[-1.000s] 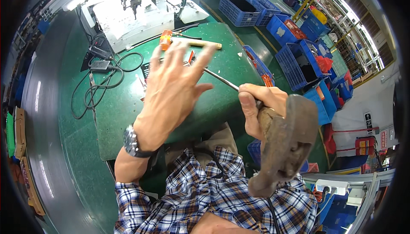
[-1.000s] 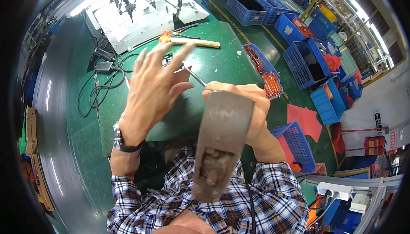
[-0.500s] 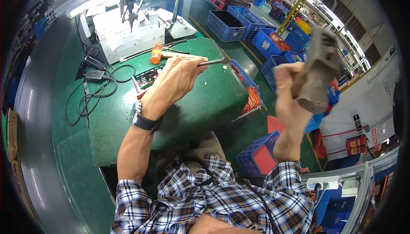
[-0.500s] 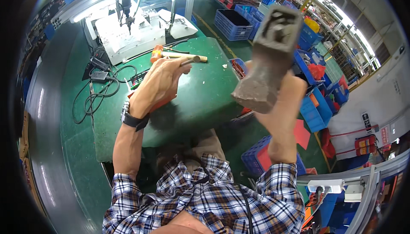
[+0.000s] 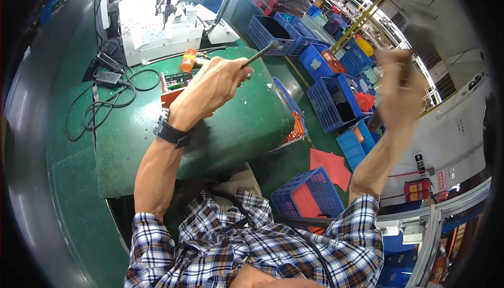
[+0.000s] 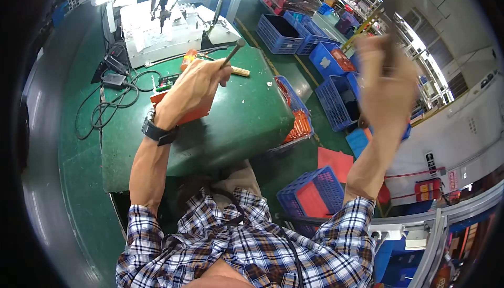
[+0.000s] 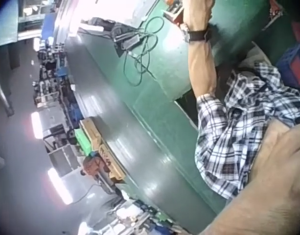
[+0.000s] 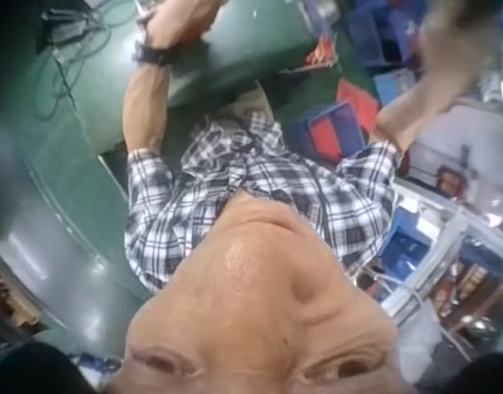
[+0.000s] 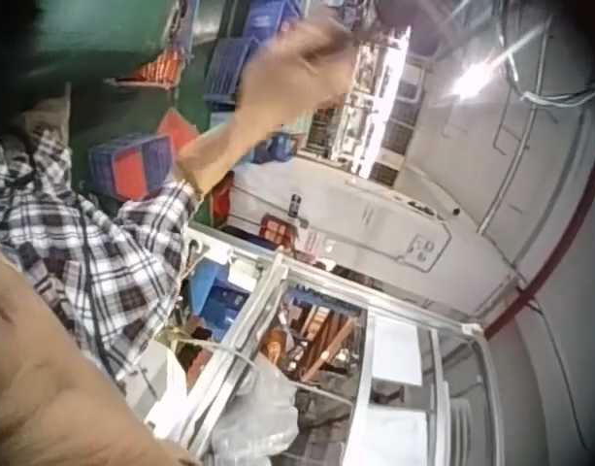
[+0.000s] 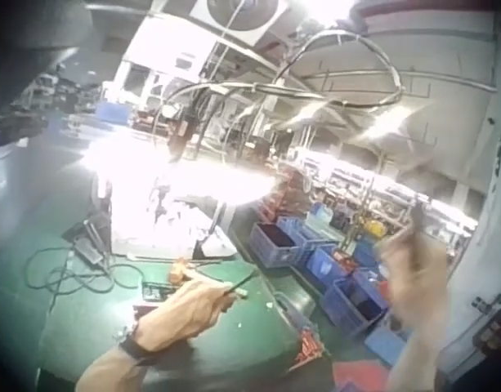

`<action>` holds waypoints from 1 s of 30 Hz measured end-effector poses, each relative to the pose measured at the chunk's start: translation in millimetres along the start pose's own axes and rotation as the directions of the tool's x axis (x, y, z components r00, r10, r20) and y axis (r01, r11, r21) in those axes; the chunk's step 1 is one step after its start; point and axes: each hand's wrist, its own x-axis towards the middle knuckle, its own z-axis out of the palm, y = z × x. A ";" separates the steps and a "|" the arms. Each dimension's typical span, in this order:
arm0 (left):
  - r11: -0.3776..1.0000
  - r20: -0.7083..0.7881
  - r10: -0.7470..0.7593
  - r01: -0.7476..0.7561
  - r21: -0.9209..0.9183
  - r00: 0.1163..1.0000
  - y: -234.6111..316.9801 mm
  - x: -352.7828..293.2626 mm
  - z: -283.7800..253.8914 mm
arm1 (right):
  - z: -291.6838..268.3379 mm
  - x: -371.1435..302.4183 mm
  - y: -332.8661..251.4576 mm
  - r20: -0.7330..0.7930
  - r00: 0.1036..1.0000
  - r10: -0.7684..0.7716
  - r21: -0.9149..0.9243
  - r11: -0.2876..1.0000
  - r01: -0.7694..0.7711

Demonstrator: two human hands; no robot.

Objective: Assembling components onto a circuit board by precisely hammering a metal pin into specific points.

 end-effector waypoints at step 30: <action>1.000 0.053 -0.026 0.027 -0.009 0.998 -12.1 22.1 -2.0 | 13.4 1.3 -2.1 -0.252 0.919 0.304 0.312 0.924 -0.220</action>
